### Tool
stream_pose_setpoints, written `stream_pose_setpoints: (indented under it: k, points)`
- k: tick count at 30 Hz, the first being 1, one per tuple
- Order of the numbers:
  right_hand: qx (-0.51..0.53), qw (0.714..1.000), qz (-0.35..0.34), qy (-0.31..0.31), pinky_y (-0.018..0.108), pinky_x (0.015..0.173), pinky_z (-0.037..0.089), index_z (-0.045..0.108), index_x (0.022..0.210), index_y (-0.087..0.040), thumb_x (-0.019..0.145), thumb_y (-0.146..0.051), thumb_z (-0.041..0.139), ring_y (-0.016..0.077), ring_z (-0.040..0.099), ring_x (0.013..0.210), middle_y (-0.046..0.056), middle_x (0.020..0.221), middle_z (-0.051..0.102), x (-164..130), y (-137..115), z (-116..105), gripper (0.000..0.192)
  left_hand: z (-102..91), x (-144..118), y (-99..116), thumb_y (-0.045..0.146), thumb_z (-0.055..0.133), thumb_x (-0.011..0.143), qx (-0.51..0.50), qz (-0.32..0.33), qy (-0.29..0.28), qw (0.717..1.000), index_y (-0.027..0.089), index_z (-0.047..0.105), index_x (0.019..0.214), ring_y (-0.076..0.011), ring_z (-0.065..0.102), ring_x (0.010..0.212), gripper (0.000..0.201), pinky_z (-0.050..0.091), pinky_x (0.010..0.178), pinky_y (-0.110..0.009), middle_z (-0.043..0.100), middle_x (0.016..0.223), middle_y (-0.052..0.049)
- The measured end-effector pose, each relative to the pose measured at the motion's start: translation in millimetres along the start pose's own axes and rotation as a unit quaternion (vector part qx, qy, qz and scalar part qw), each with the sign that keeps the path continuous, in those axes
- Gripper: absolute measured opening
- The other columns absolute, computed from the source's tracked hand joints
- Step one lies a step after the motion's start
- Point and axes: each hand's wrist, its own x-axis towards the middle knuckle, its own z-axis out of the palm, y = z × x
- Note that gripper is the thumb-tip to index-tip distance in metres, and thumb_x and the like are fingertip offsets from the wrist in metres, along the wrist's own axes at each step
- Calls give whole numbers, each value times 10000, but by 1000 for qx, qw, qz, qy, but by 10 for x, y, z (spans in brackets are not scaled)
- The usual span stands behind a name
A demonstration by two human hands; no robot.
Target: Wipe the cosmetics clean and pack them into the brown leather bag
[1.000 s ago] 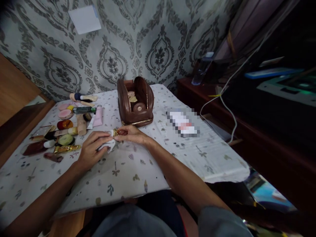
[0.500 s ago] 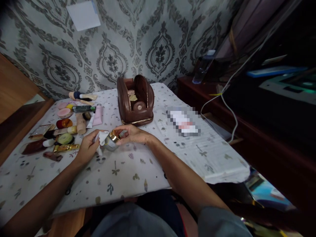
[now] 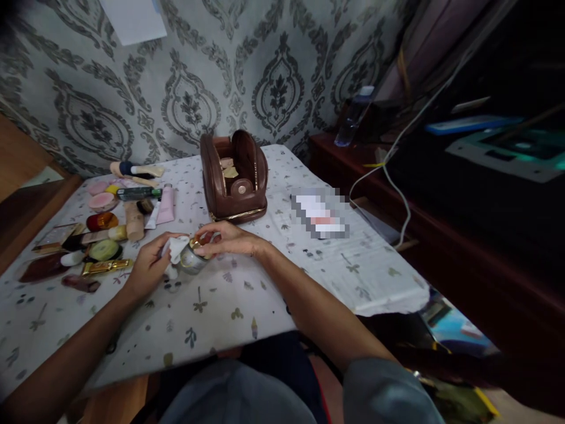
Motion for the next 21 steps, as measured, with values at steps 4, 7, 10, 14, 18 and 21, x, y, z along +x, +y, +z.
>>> stream_pose_setpoints:
  k: [4, 7, 10, 14, 18, 21]
  points:
    - [-7, 1000, -12, -16, 256, 696, 514, 661, 1111, -174, 660, -395, 854, 105, 578, 722, 10, 930, 631, 5, 8, 17, 538, -5, 16, -70, 436, 496, 871, -86, -122, -34, 988, 172, 619, 855, -136, 487, 513, 292, 397, 488, -240, 538, 610, 27]
    - [8, 999, -33, -23, 264, 742, 511, 647, 1151, -194, 649, -368, 866, 107, 588, 771, 19, 1017, 627, 24, 46, 35, 575, -24, 32, -66, 482, 523, 846, -93, -151, -33, 984, 187, 551, 734, -119, 432, 468, 316, 349, 438, -225, 480, 554, 46]
    - [9, 999, -52, -12, 264, 741, 506, 644, 1158, -201, 643, -380, 867, 108, 591, 783, 22, 1064, 618, 57, 102, 42, 589, -57, 52, -31, 446, 487, 861, -52, -113, -16, 992, 174, 602, 816, -137, 487, 537, 299, 404, 500, -234, 548, 602, 26]
    - [-31, 997, -64, 16, 258, 711, 479, 657, 1105, -168, 693, -435, 823, 127, 578, 777, 5, 896, 632, 113, 179, 23, 518, -86, 55, 9, 281, 461, 866, 20, -11, 3, 1000, 161, 669, 1007, -186, 622, 812, 278, 505, 767, -298, 683, 871, -35]
    - [-84, 993, -57, 55, 246, 677, 455, 657, 1055, -137, 757, -493, 754, 137, 568, 774, 7, 832, 619, 154, 231, 18, 475, -78, 23, 34, 174, 488, 873, 95, 124, 3, 988, 183, 659, 1136, -211, 618, 1040, 314, 487, 915, -339, 678, 1098, -72]
    - [-114, 989, -50, 75, 244, 664, 451, 661, 1029, -131, 805, -521, 694, 135, 556, 766, 13, 836, 605, 149, 234, 26, 451, -62, 9, 50, 139, 508, 871, 137, 179, -2, 974, 194, 635, 1195, -217, 597, 1100, 352, 477, 957, -357, 653, 1170, -83]
